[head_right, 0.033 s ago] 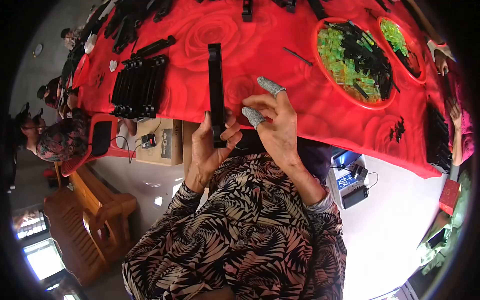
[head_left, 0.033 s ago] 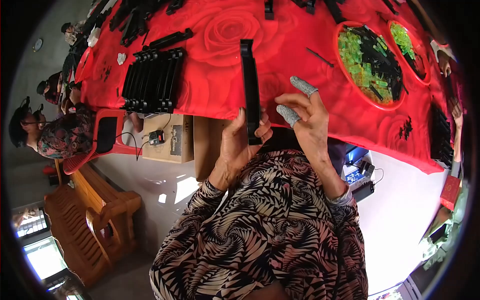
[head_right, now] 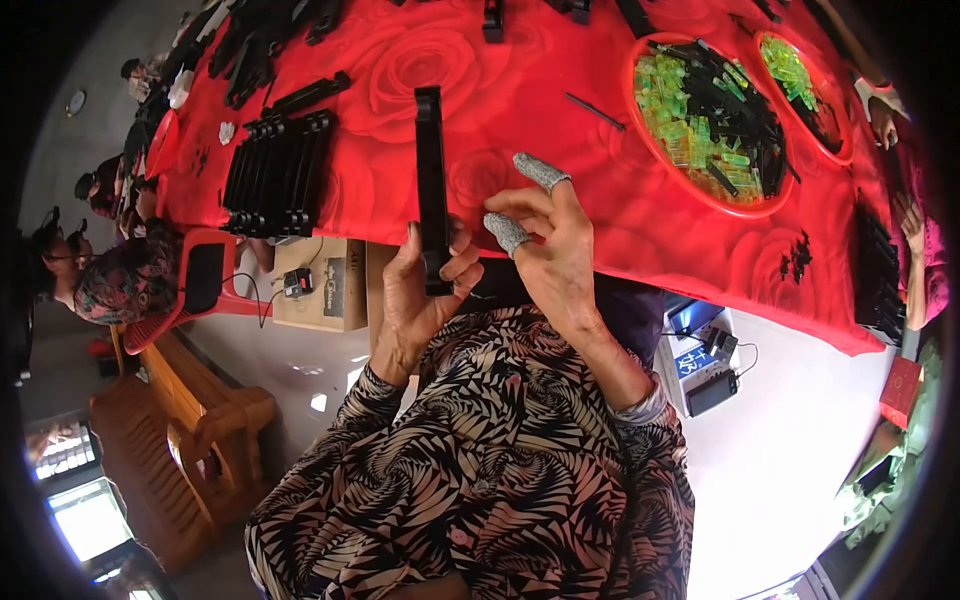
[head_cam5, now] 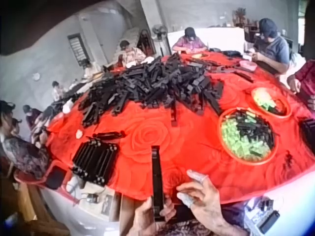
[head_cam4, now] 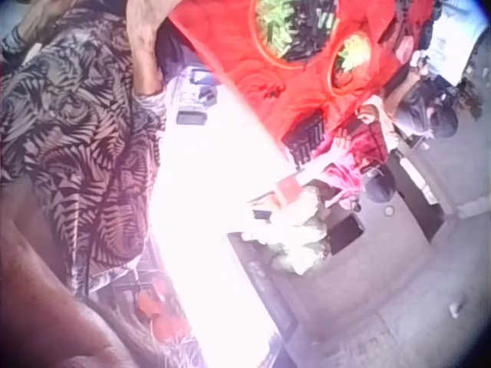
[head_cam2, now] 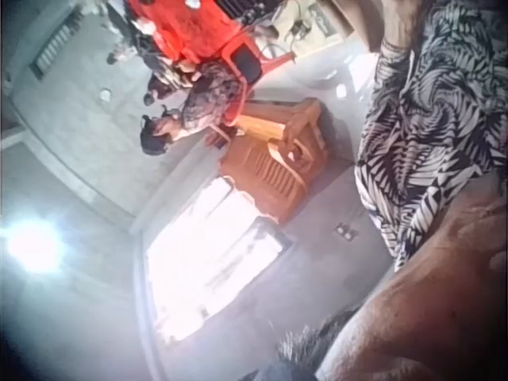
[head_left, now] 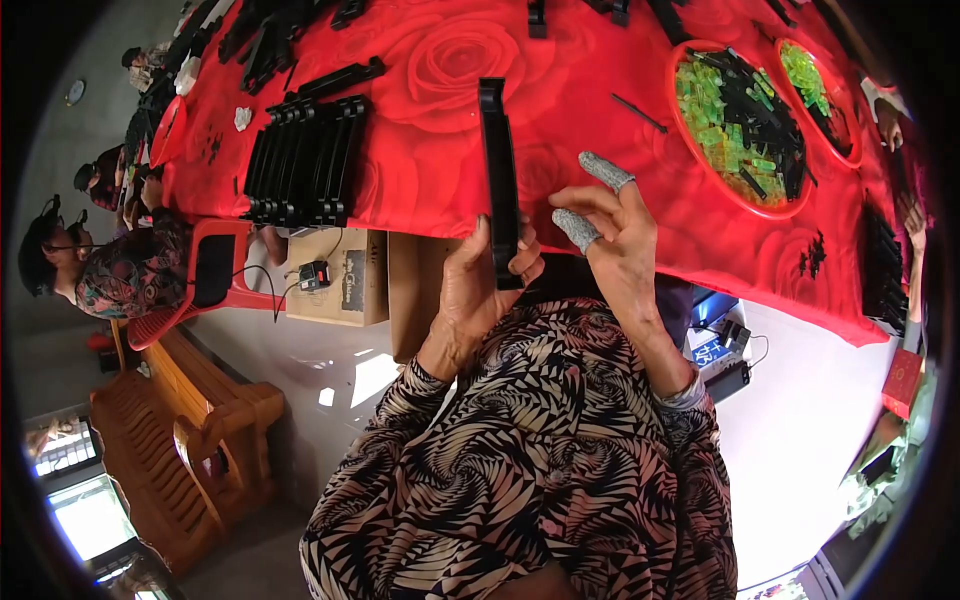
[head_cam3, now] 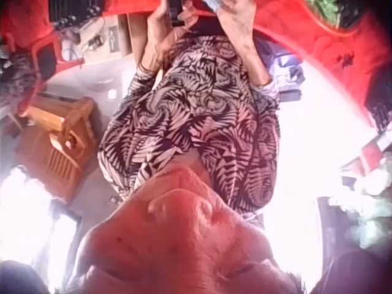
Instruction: The person assembles plastic parts by fitting small green and black pieces into black plastic components, then reaches across the table to sort and gather more plastic components from a pile.
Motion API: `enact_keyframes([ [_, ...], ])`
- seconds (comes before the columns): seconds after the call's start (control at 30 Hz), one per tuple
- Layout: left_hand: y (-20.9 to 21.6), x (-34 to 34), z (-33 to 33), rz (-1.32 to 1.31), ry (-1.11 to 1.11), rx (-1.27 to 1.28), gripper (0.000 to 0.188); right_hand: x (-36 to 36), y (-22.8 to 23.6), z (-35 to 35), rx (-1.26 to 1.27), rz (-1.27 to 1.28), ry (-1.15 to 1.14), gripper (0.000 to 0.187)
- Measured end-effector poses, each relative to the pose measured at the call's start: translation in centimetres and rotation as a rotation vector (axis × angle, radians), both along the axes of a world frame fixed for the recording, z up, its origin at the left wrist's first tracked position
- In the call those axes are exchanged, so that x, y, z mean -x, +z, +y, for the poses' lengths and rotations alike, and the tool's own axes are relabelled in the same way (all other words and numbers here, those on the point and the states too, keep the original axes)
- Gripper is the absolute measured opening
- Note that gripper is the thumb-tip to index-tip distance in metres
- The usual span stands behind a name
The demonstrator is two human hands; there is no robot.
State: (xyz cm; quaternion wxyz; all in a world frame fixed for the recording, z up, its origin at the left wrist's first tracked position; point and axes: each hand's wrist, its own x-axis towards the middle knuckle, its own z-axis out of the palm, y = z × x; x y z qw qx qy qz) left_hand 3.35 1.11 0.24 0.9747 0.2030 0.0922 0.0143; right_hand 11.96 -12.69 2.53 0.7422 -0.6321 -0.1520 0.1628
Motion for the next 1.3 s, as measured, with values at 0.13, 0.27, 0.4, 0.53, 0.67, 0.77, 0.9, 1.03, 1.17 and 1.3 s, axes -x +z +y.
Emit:
enact_keyframes([
  [0.13, -0.2, -0.1, 0.3, -0.003, -0.002, -0.022, 0.047, -0.2, -0.3, 0.0, -0.038, 0.028, -0.003, 0.051],
  [0.27, 0.0, -0.4, 0.2, 0.036, -0.002, -0.030, 0.047, -0.4, 0.0, -0.3, 0.004, 0.011, 0.015, 0.054],
  [0.4, 0.8, 0.5, -0.1, 0.257, 0.036, -0.130, 0.041, 0.1, 1.2, -0.4, 0.137, -0.421, -0.034, 0.059],
  [0.53, 0.6, 0.2, -0.6, 0.173, -0.003, -0.326, 0.019, 0.4, 3.1, -0.6, 0.280, -0.785, 0.007, 0.079],
  [0.67, -0.9, 0.7, -0.4, 0.170, -0.040, -0.325, 0.015, 1.3, 4.7, -1.0, 0.443, -0.692, 0.113, 0.079],
  [0.77, 0.7, 0.9, -0.9, 0.250, -0.010, -0.310, 0.015, 2.0, 4.8, -0.8, 0.460, -0.634, 0.103, 0.081],
  [0.9, 1.0, 1.1, -1.1, 0.161, -0.077, -0.438, 0.017, 2.2, 3.3, -0.5, 0.493, -0.636, 0.075, 0.083],
  [1.03, 0.2, 0.9, -1.3, 0.124, -0.155, -0.473, 0.021, 2.0, 3.0, -0.6, 0.510, -0.566, 0.039, 0.086],
  [1.17, -0.4, 0.8, -2.0, 0.148, -0.158, -0.467, 0.025, 1.9, 2.6, -0.3, 0.457, -0.587, -0.012, 0.082],
  [1.3, 0.0, 0.9, -2.4, 0.065, -0.188, -0.488, 0.037, 1.7, 2.3, -0.5, 0.493, -0.595, -0.030, 0.079],
])
